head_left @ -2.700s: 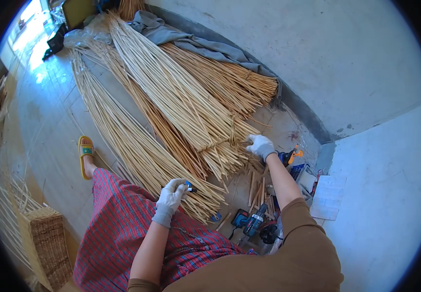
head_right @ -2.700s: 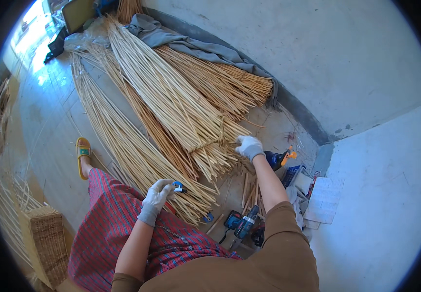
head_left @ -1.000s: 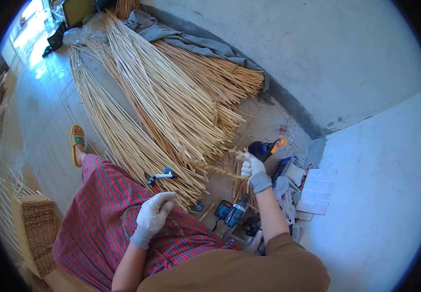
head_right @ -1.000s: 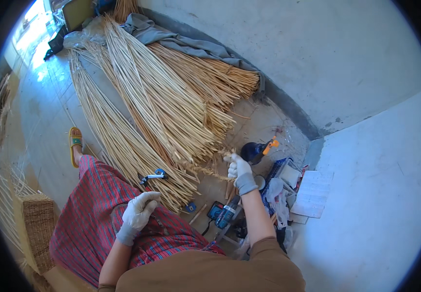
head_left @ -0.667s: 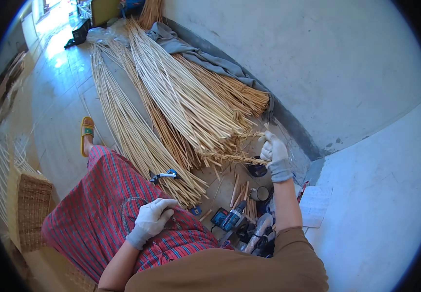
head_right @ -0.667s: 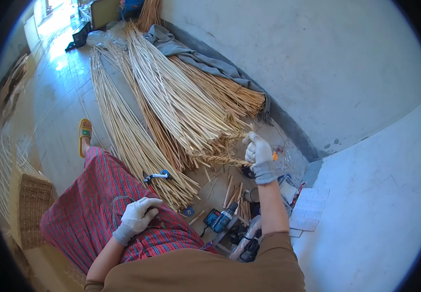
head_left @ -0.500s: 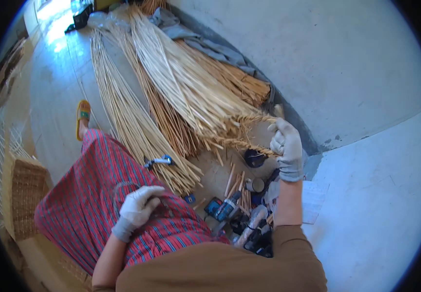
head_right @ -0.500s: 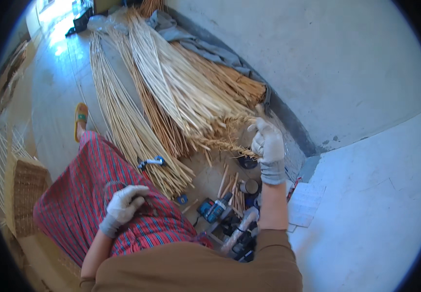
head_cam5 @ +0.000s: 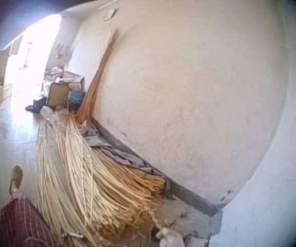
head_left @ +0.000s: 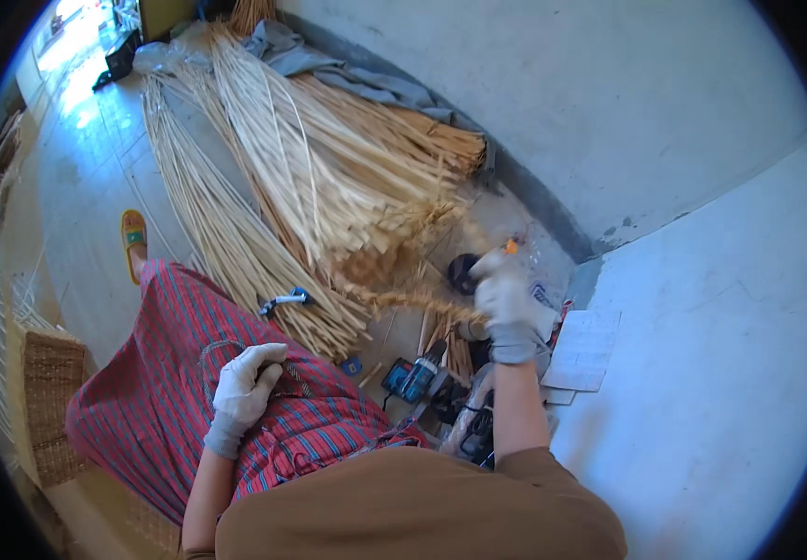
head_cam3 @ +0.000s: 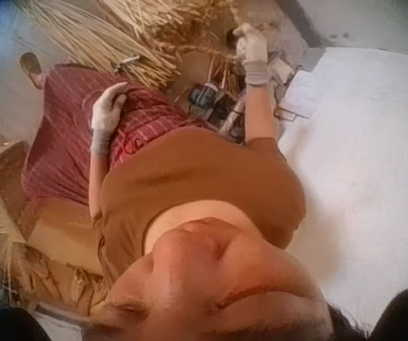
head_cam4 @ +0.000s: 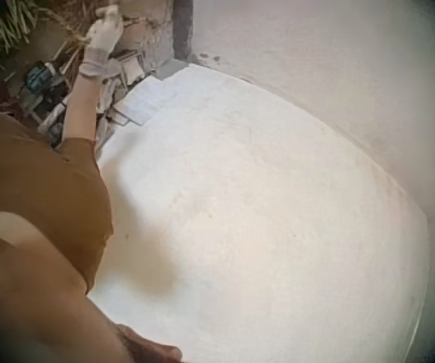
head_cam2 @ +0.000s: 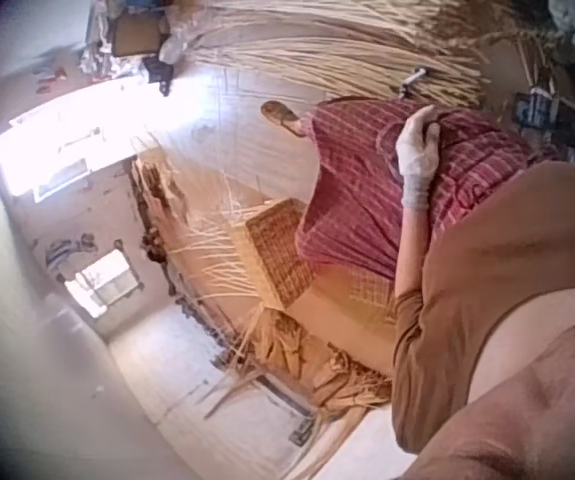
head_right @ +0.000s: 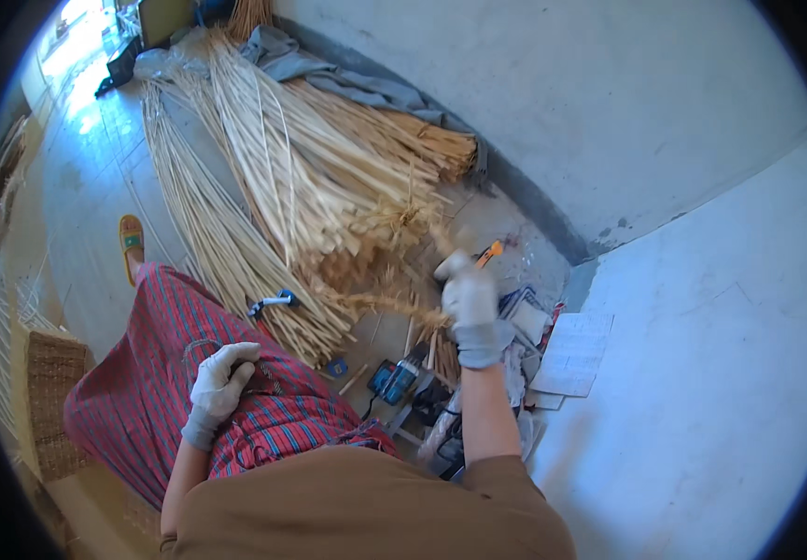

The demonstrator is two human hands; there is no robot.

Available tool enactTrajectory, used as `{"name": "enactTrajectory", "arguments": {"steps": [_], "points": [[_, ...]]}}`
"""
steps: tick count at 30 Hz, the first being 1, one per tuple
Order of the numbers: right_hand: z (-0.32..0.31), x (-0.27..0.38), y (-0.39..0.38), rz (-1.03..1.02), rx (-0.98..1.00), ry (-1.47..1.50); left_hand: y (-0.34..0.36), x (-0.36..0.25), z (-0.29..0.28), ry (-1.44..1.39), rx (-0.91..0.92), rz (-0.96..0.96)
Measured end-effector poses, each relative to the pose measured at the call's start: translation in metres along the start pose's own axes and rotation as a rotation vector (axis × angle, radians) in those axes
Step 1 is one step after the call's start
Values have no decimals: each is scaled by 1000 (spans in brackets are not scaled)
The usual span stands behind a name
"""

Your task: The recorder is weaving a wicker or straw basket by hand, using long stalks to create the sides and base.

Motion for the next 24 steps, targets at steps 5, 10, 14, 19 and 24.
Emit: {"name": "enactTrajectory", "arguments": {"steps": [5, 10, 14, 19, 24], "points": [[-84, -46, 4, 30, 53, 108, -3, 4, 2, 85, 11, 14], [-102, 144, -84, -598, 57, 255, -15, -2, 11, 53, 16, 23], [-98, 211, -113, -850, -358, 394, -17, 0, 8, -1, -42, 39], [3, 230, -87, -983, 412, 58, -11, -5, 6, -291, 50, -194], [124, 287, -125, -971, 624, 19, 37, -118, -26, -600, -5, 306]]}}
Point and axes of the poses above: each hand's wrist, its own y-axis towards the middle knuckle, its own z-axis out of the palm, x = y × z, the point moved 8 cm from there along y, towards the middle knuckle, and after that the axes turned 3 degrees about -y, right-handed, at the moved point
